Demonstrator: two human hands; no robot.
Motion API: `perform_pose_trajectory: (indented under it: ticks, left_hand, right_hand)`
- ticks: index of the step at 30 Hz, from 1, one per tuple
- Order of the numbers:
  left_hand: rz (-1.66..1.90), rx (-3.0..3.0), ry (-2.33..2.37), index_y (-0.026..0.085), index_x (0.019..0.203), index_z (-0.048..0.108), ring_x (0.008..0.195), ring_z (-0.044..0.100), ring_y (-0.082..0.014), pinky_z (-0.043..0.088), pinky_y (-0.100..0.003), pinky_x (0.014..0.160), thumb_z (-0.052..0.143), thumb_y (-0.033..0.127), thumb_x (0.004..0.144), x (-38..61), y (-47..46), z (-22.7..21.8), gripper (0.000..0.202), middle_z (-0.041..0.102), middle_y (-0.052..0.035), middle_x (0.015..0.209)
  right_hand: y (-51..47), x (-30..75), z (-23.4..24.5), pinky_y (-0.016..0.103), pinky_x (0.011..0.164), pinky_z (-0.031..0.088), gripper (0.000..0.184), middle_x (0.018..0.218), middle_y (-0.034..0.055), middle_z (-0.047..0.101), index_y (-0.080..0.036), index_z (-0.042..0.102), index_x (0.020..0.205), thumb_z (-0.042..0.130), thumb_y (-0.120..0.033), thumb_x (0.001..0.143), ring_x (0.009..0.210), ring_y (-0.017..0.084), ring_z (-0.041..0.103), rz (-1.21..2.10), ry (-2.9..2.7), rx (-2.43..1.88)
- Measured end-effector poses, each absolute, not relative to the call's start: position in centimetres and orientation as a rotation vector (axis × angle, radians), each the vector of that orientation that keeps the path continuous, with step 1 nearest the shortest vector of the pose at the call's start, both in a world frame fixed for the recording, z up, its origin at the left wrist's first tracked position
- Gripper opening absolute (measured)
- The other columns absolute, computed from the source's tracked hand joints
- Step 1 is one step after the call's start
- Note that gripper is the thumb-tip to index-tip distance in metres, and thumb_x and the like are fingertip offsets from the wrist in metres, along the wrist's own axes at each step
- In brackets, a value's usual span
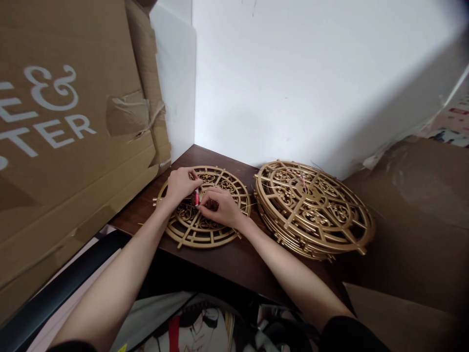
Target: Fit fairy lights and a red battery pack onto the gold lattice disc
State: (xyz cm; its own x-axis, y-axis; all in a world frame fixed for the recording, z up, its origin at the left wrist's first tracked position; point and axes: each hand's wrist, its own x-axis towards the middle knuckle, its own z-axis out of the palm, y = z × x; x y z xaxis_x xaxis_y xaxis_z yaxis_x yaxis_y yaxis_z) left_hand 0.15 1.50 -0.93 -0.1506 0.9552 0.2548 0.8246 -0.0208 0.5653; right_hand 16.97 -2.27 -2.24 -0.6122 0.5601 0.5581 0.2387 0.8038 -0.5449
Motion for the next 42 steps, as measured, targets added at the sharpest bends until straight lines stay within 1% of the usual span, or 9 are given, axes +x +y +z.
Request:
perform_pose_trajectory:
  ticks: [5,11,15,18,23,27,35,38,42]
  left_hand:
    - [0.911,1.913,2.040,0.019,0.074,0.074,0.069,0.064,-0.0232,0.045,-0.030,0.065,0.064,0.030,0.065,-0.1,1.9,-1.4,0.018,0.072,-0.0079,0.071]
    - [0.892,1.932,2.092,0.019,0.073,0.073,0.071,0.065,-0.0255,0.045,-0.031,0.065,0.063,0.033,0.066,0.1,1.9,-1.6,0.019,0.071,-0.0095,0.071]
    - [0.904,1.897,2.090,0.019,0.075,0.073,0.069,0.065,-0.0233,0.044,-0.029,0.064,0.061,0.032,0.066,0.2,1.6,-1.4,0.019,0.071,-0.0075,0.070]
    - [0.913,1.889,2.072,0.019,0.072,0.071,0.068,0.064,-0.0228,0.044,-0.029,0.064,0.061,0.032,0.066,0.1,1.4,-1.3,0.018,0.070,-0.0070,0.069]
    - [0.999,1.838,2.020,0.019,0.068,0.066,0.062,0.061,-0.0193,0.042,-0.027,0.061,0.059,0.031,0.066,0.0,1.2,-1.2,0.014,0.067,-0.0038,0.064]
    - [1.018,1.822,1.986,0.020,0.068,0.065,0.060,0.059,-0.0183,0.040,-0.026,0.059,0.058,0.032,0.065,-0.3,1.4,-1.3,0.014,0.065,-0.0021,0.061]
    - [1.025,1.837,1.914,0.020,0.067,0.064,0.057,0.055,-0.0163,0.038,-0.025,0.057,0.057,0.035,0.067,-0.7,1.4,-1.1,0.016,0.063,-0.0006,0.059]
    - [1.052,1.819,1.878,0.020,0.068,0.064,0.058,0.055,-0.0159,0.039,-0.024,0.057,0.058,0.036,0.066,-0.9,1.4,-1.2,0.018,0.064,-0.0004,0.060]
    - [1.083,1.686,1.756,0.018,0.072,0.065,0.053,0.054,-0.0141,0.040,-0.023,0.052,0.062,0.040,0.066,-1.1,1.4,-1.6,0.023,0.062,0.0005,0.058]
  right_hand:
    - [-2.2,16.9,-2.5,0.027,0.078,0.047,0.013,0.084,0.0036,0.065,-0.020,0.053,0.071,0.058,-0.019,0.083,0.084,0.016,0.061,0.462,-2.279,-0.581]
    - [-2.2,16.8,-2.8,0.028,0.076,0.047,0.010,0.083,0.0053,0.064,-0.020,0.052,0.074,0.055,-0.017,0.083,0.082,0.017,0.059,0.338,-2.330,-0.632]
    - [-2.3,16.8,-2.7,0.028,0.076,0.047,0.009,0.084,0.0050,0.063,-0.020,0.053,0.076,0.057,-0.018,0.083,0.082,0.018,0.059,0.324,-2.345,-0.656]
    - [-2.5,16.8,-2.6,0.028,0.077,0.048,0.007,0.085,0.0057,0.063,-0.019,0.054,0.078,0.056,-0.018,0.084,0.083,0.018,0.059,0.337,-2.337,-0.628]
    - [-2.5,16.7,-2.5,0.025,0.070,0.046,0.011,0.078,0.0021,0.059,-0.020,0.053,0.074,0.056,-0.020,0.085,0.072,0.014,0.056,0.390,-2.309,-0.625]
    - [-2.3,16.7,-2.5,0.024,0.069,0.045,0.013,0.078,0.0017,0.059,-0.020,0.053,0.074,0.056,-0.022,0.086,0.073,0.014,0.056,0.413,-2.308,-0.618]
    - [-2.2,16.8,-2.2,0.023,0.073,0.047,0.013,0.082,0.0017,0.063,-0.019,0.058,0.075,0.061,-0.025,0.086,0.077,0.012,0.059,0.573,-2.284,-0.643]
    - [-1.8,17.0,-2.3,0.023,0.069,0.049,0.014,0.080,0.0010,0.065,-0.019,0.062,0.076,0.064,-0.029,0.085,0.071,0.012,0.059,0.790,-2.124,-0.693]
    - [-0.8,17.1,-2.6,0.023,0.059,0.050,0.021,0.072,-0.0003,0.067,-0.018,0.065,0.077,0.070,-0.039,0.078,0.062,0.012,0.060,1.155,-1.620,-0.816]
